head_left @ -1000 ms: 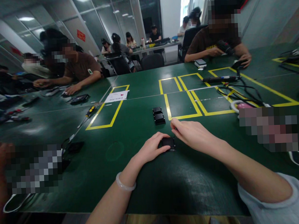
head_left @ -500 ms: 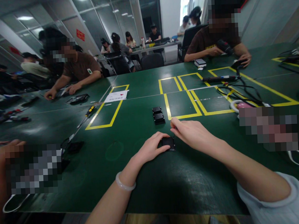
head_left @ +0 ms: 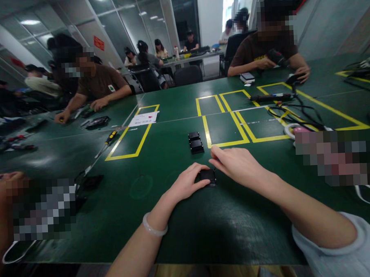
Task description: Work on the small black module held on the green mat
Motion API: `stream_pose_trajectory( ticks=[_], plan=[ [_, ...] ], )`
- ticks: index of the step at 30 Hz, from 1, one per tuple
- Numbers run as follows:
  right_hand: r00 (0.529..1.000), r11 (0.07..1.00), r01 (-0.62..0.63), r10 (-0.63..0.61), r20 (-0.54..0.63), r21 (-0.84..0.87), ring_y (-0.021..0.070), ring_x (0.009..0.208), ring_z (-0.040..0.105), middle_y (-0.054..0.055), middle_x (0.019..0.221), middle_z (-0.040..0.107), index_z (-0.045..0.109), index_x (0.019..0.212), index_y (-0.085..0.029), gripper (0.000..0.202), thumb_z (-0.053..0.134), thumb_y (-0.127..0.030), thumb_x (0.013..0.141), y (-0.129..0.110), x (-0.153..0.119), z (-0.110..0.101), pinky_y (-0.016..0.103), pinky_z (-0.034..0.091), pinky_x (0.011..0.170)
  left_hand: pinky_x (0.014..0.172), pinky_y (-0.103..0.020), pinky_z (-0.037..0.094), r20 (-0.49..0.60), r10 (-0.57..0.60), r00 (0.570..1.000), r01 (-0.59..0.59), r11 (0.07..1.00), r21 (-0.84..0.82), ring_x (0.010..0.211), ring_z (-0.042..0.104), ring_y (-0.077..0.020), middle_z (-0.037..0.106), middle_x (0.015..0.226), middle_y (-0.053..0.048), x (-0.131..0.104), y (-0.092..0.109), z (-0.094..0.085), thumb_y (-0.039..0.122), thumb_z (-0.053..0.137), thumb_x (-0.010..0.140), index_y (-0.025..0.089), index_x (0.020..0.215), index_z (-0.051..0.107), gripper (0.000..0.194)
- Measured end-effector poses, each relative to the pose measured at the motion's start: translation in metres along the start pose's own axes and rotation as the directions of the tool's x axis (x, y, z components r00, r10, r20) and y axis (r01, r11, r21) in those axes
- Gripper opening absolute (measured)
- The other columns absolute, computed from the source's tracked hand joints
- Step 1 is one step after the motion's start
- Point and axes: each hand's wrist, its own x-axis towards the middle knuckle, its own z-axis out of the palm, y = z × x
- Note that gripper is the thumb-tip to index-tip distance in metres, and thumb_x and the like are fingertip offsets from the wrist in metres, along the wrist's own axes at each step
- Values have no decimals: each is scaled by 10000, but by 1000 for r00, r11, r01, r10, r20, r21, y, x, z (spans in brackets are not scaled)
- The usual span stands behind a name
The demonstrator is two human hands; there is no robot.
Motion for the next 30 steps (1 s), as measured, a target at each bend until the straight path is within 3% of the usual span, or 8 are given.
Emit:
stream_pose_trajectory(
  ticks=[9, 16, 25, 30],
  plan=[
    [999, 998, 42, -41, -9, 56, 161, 735, 617, 46, 838, 674, 484, 1016, -177, 152, 358, -238, 958, -1, -3, -3, 270, 260, 557, 923, -362, 461, -8, 1, 1000, -1, 1000, -5, 1050, 577, -234, 586, 1125, -61, 0, 0, 0, 384, 576, 917, 231, 1197, 550, 321],
    [1000, 999, -2, 1, -4, -37, 183, 656, 612, 43, 783, 687, 506, 1006, -184, 212, 364, -339, 981, -1, 0, -1, 283, 229, 537, 906, -356, 462, -2, -5, 1000, 5, 1000, -4, 1039, 578, -232, 584, 1124, -60, 1, 0, -1, 372, 586, 913, 233, 1218, 540, 337],
    [999, 998, 49, -49, 0, 46, 178, 771, 626, 49, 865, 670, 485, 1010, -175, 146, 363, -239, 962, -2, -3, -4, 276, 283, 578, 925, -340, 453, 1, 2, 1000, -2, 1000, -14, 1056, 571, -221, 576, 1132, -52, 0, 1, -1, 359, 588, 918, 231, 1203, 540, 316],
    [1000, 1000, 13, -13, 18, 2, 191, 706, 627, 37, 808, 679, 500, 989, -185, 200, 377, -342, 981, -3, 0, -2, 283, 248, 552, 907, -348, 463, 0, -20, 1000, 20, 1000, 3, 1021, 576, -225, 577, 1118, -54, 0, -2, 1, 375, 599, 909, 224, 1193, 544, 327]
  ],
)
